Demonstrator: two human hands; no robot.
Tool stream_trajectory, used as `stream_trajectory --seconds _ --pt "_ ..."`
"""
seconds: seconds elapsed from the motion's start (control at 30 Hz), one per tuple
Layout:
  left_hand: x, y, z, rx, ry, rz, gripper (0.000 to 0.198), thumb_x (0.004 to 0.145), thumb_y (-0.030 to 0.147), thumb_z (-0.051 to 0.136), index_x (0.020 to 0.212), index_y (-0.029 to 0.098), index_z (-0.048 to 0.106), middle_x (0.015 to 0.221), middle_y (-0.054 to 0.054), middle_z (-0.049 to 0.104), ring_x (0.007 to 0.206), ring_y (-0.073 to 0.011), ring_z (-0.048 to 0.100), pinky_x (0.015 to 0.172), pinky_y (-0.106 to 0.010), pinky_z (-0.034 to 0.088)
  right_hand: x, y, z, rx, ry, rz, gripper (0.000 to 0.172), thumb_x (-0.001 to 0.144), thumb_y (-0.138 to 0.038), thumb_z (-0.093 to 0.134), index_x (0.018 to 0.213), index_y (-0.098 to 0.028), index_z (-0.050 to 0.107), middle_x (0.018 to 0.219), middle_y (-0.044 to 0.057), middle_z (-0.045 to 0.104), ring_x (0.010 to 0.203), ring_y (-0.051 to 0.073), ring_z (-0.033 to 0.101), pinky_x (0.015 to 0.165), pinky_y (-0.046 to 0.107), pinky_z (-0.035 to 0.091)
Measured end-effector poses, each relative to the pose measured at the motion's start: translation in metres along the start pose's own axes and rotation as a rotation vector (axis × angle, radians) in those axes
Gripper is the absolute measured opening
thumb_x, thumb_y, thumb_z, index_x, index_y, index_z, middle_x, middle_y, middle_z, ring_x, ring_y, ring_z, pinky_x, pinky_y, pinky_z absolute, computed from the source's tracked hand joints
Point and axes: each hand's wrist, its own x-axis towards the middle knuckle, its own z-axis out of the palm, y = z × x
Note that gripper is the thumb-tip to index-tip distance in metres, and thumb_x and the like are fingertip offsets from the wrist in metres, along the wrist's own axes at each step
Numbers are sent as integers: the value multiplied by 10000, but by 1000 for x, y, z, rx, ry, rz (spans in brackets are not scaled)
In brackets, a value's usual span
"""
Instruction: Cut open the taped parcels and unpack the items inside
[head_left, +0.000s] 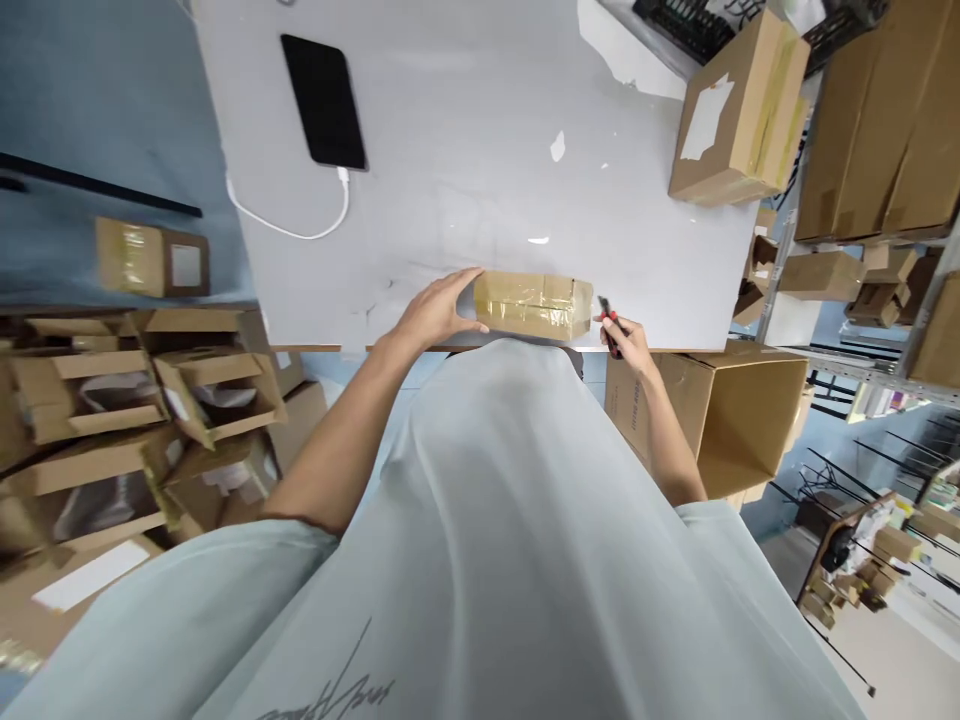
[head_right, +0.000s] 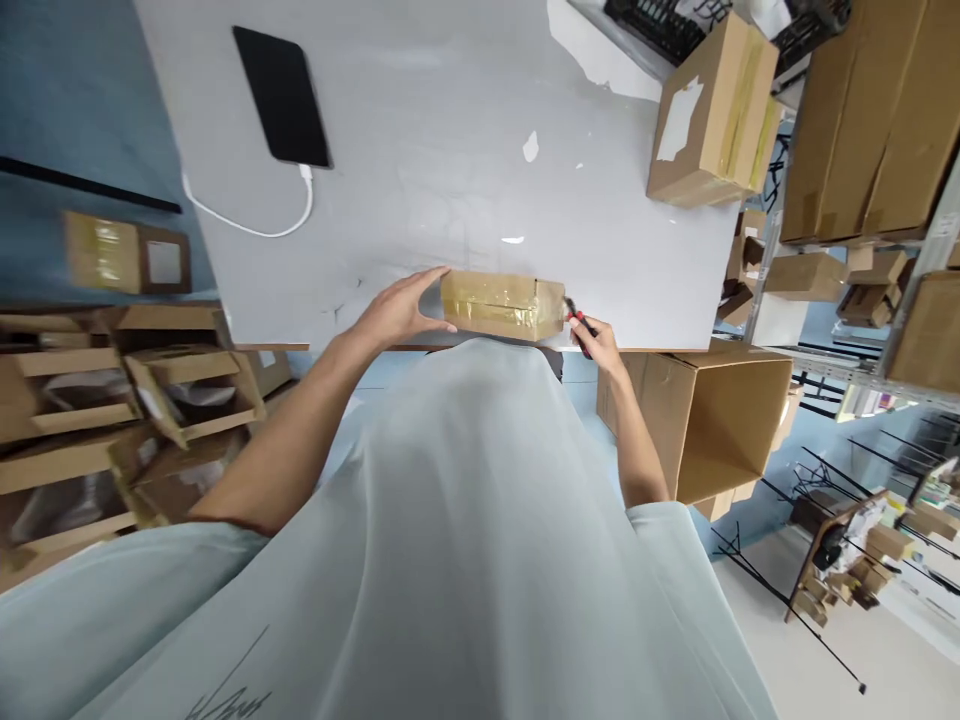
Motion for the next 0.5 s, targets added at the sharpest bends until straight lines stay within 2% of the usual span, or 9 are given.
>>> stream_trajectory --seconds 0.1,0.17,0.27,0.4,0.5 --pt "-6 -17 -10 44 -15 -22 1136 780 471 962 1775 255 459 1833 -111 490 1693 -416 464 1421 -556 367 6 7 42 128 209 45 773 852 -908 699 1120 -190 795 783 -15 623 713 167 569 704 314 561" --pt "-12 -19 -15 56 -22 -29 1190 768 497 979 1788 221 431 1850 -150 452 1715 -423 431 1434 -556 340 9 5 64 145 246 88 709 833 -851 763 1091 -191 795 744 -35 597 690 158 554 677 301 561" --pt "-19 -9 -12 27 -8 16 1266 748 568 1017 1801 232 399 1876 -148 405 1740 -420 384 1443 -542 320 8 -5 86 215 240 128 647 879 -803 734 1039 -178 782 673 -46 564 644 155 546 613 284 517" --pt "-12 18 10 -98 -21 27 1221 831 623 975 1796 165 384 1833 -141 472 1708 -413 415 1415 -528 324 -3 -22 86 212 268 124 609 928 -762 690 1085 -178 764 745 -20 619 661 162 582 609 280 514" --pt "1 38 26 -180 13 -31 1207 859 592 946 1796 108 358 1798 -179 497 1669 -416 462 1372 -514 370 -10 -28 70 10 281 89 597 989 -748 621 1121 -182 755 897 25 678 778 179 636 705 286 580"
